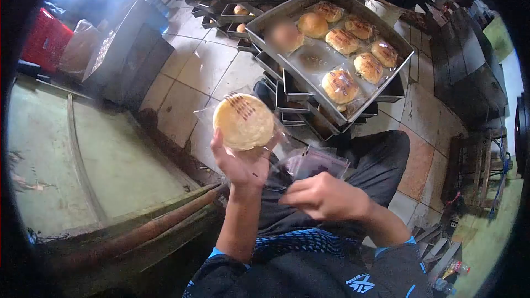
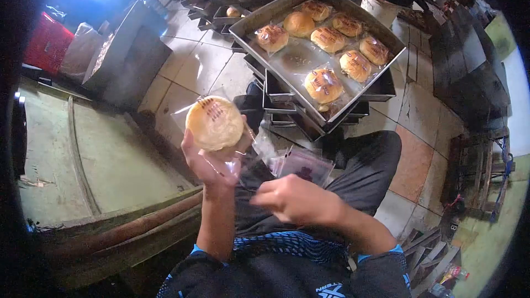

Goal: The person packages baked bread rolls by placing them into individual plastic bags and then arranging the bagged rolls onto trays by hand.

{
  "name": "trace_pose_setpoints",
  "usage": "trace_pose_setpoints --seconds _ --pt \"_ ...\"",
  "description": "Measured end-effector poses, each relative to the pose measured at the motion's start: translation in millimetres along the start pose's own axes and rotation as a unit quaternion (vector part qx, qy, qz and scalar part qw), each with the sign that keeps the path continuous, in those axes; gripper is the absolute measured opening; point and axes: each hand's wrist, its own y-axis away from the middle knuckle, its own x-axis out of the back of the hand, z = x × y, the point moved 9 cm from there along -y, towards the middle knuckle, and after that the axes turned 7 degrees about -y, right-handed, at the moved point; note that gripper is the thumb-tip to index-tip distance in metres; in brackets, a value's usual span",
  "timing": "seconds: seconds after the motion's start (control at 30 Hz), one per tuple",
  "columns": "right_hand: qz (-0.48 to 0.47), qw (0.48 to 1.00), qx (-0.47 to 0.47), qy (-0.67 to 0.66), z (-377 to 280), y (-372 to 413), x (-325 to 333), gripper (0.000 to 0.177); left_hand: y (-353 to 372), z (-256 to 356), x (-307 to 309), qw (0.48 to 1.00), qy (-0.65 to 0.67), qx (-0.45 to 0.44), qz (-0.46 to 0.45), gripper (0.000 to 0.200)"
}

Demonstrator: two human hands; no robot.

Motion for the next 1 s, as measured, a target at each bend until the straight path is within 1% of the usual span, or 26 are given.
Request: trace_pose_setpoints --seconds 0.03,0.07,0.1,0.13,0.17,0.2,0.27,0.3,0.33,0.4,0.43,0.47,0.5,0.53,0.57,0.6,0.63,0.67,0.7,0.73,0.77,0.8,0.87,0.9,0.93,1.0 --pt "0.101 0.989 0.080 -0.073 -13 -3 20 0.030 0 -5 -3 1.000 0.009 0.014 -0.008 0.075" --pt "0.173 0.976 0.101 -0.079 -17 -5 36 0.028 2 -13 -8 0.999 0.018 0.030 -0.016 0.073" --pt "0.169 0.981 0.080 -0.044 -14 -16 39 0.026 4 -21 -15 0.998 0.028 0.046 -0.024 0.071" --pt "0.165 0.985 0.057 -0.009 -10 -25 40 0.025 5 -17 -15 0.992 -0.124 0.019 0.007 0.067" --pt "0.184 0.977 0.108 0.003 -13 -30 39 0.016 0 -20 -16 0.991 -0.127 0.036 -0.005 0.065" --pt "0.153 0.983 0.097 -0.013 -17 -29 35 0.015 -5 -20 -16 0.990 -0.129 0.051 -0.018 0.063" --pt "0.084 0.992 0.078 -0.048 -38 -26 32 0.014 -7 -14 -8 0.995 -0.049 0.084 0.036 0.061" --pt "0.000 0.974 0.160 -0.161 -56 -19 26 0.010 -19 -12 -4 0.996 0.026 0.077 -0.041 0.063" --pt "-0.108 0.944 0.186 -0.251 -66 -11 19 0.010 -22 -7 6 0.995 0.042 0.084 -0.033 0.066" --pt "-0.187 0.911 0.120 -0.348 -34 -3 16 0.013 -27 -4 17 0.985 0.064 0.103 -0.126 0.070" --pt "0.012 0.980 0.035 -0.194 3 -14 36 0.018 -23 -10 24 0.989 0.033 0.122 -0.074 0.070" --pt "0.212 0.976 -0.053 -0.022 30 -10 62 0.024 -16 -16 26 0.989 0.001 0.144 -0.026 0.070" --pt "0.393 0.902 -0.006 0.178 19 -3 79 0.028 -10 -23 30 0.986 -0.031 0.165 0.020 0.071" --pt "0.434 0.881 0.016 0.185 -1 0 87 0.028 -3 -35 27 0.981 -0.076 0.174 -0.032 0.074" --pt "0.435 0.878 0.075 0.185 -9 2 84 0.026 12 -51 18 0.971 0.054 0.220 -0.075 0.076" --pt "0.432 0.873 0.134 0.182 -17 4 80 0.025 29 -62 8 0.941 0.183 0.260 -0.115 0.078" --pt "0.447 0.867 0.170 0.142 -19 7 81 0.017 36 -74 28 0.966 0.040 0.252 -0.052 0.079" --pt "0.478 0.866 0.132 0.056 -4 9 85 0.015 41 -82 50 0.965 -0.106 0.238 0.012 0.080" --pt "0.505 0.857 0.095 -0.029 15 10 83 0.013 31 -78 79 0.970 -0.236 0.050 0.035 0.078" --pt "0.527 0.840 0.059 -0.115 35 10 78 0.011 32 -41 56 0.935 -0.337 -0.105 0.040 0.070" --pt "0.535 0.814 0.049 -0.220 57 8 69 0.006 34 -31 60 0.926 -0.340 -0.162 0.000 0.059" --pt "0.522 0.826 0.051 -0.207 53 2 69 0.005 38 -18 67 0.913 -0.343 -0.217 -0.038 0.050" --pt "0.487 0.852 0.049 -0.185 40 -7 70 0.004 44 22 47 0.770 -0.551 -0.317 -0.050 0.040" --pt "0.477 0.871 0.056 -0.105 32 -11 77 0.012 48 41 47 0.736 -0.571 -0.365 0.003 0.039" --pt "0.470 0.878 0.093 -0.014 13 -13 82 0.013 56 55 49 0.706 -0.562 -0.431 0.013 0.039" --pt "0.450 0.861 0.165 0.170 -24 -19 82 0.015 73 79 53 0.635 -0.535 -0.557 0.022 0.039"
